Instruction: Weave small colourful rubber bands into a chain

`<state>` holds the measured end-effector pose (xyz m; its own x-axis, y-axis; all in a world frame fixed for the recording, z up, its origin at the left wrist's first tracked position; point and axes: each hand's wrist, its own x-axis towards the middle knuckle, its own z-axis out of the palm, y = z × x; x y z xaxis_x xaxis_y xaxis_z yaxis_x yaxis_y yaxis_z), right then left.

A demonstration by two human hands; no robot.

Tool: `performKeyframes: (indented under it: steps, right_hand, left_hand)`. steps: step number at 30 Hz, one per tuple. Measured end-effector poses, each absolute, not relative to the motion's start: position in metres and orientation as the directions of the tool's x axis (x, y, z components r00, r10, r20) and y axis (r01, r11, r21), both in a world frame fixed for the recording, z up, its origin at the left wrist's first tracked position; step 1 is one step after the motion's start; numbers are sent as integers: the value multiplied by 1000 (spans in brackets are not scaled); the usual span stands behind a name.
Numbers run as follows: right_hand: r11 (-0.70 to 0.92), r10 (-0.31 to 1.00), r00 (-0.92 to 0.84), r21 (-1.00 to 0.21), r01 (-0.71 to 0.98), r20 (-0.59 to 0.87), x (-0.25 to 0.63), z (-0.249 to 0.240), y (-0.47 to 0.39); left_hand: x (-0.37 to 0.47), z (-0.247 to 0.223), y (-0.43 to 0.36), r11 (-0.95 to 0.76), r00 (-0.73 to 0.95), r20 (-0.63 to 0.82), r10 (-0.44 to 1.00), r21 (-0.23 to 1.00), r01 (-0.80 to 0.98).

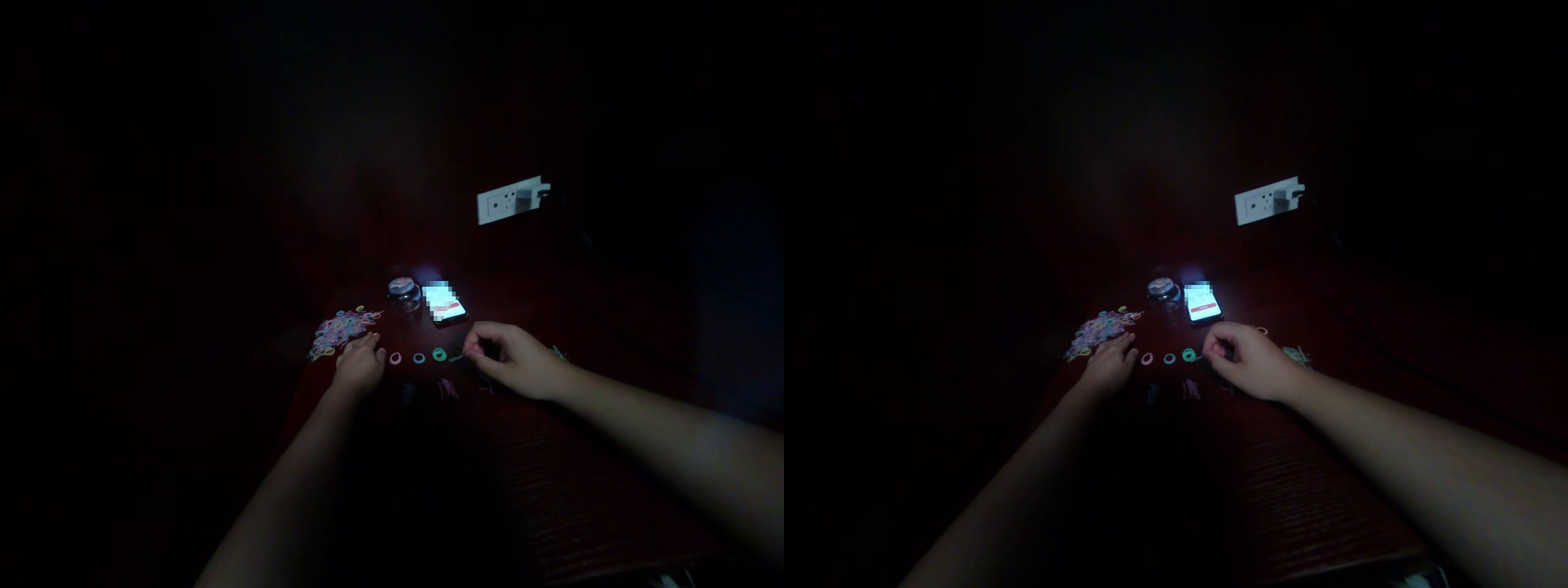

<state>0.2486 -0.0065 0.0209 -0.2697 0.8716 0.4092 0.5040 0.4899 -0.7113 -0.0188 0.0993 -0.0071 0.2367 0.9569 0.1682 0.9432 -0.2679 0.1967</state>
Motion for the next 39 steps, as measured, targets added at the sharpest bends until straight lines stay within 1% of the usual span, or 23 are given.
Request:
performKeyframes:
  steps: [20, 26, 30, 32, 33, 34, 36, 37, 39]
  right_hand:
    - [492, 870, -264, -700, 518, 416, 251, 18, -3]
    - [509, 858, -266, -657, 556, 440, 250, 19, -4]
    - [563, 823, -351, -571, 597, 446, 268, 32, 1]
    - [535, 845, -402, -538, 651, 353, 289, 42, 6]
    - [474, 880, -390, -545, 691, 270, 302, 47, 8]
    - [395, 916, -362, -544, 740, 172, 315, 52, 11]
    - [232, 965, -263, -495, 838, 7, 337, 57, 14]
    - [169, 975, -218, -469, 867, -50, 344, 59, 15]
    - [96, 967, -188, -439, 893, -171, 353, 59, 15]
  left_hand:
    - [-20, -9, 102, -296, 243, 238, 940, 217, 930]
    - [-19, -9, 100, -273, 219, 240, 946, 223, 936]
    - [-21, -7, 100, -296, 219, 297, 929, 246, 923]
    - [-22, -5, 101, -310, 223, 325, 919, 245, 919]
    - [-23, -4, 101, -310, 222, 333, 916, 243, 919]
    - [-24, -3, 100, -309, 220, 336, 916, 239, 920]
    - [-25, -2, 100, -306, 219, 333, 917, 235, 923]
    - [-26, -1, 100, -307, 222, 329, 918, 233, 923]
    - [-27, -1, 100, -312, 229, 321, 919, 236, 920]
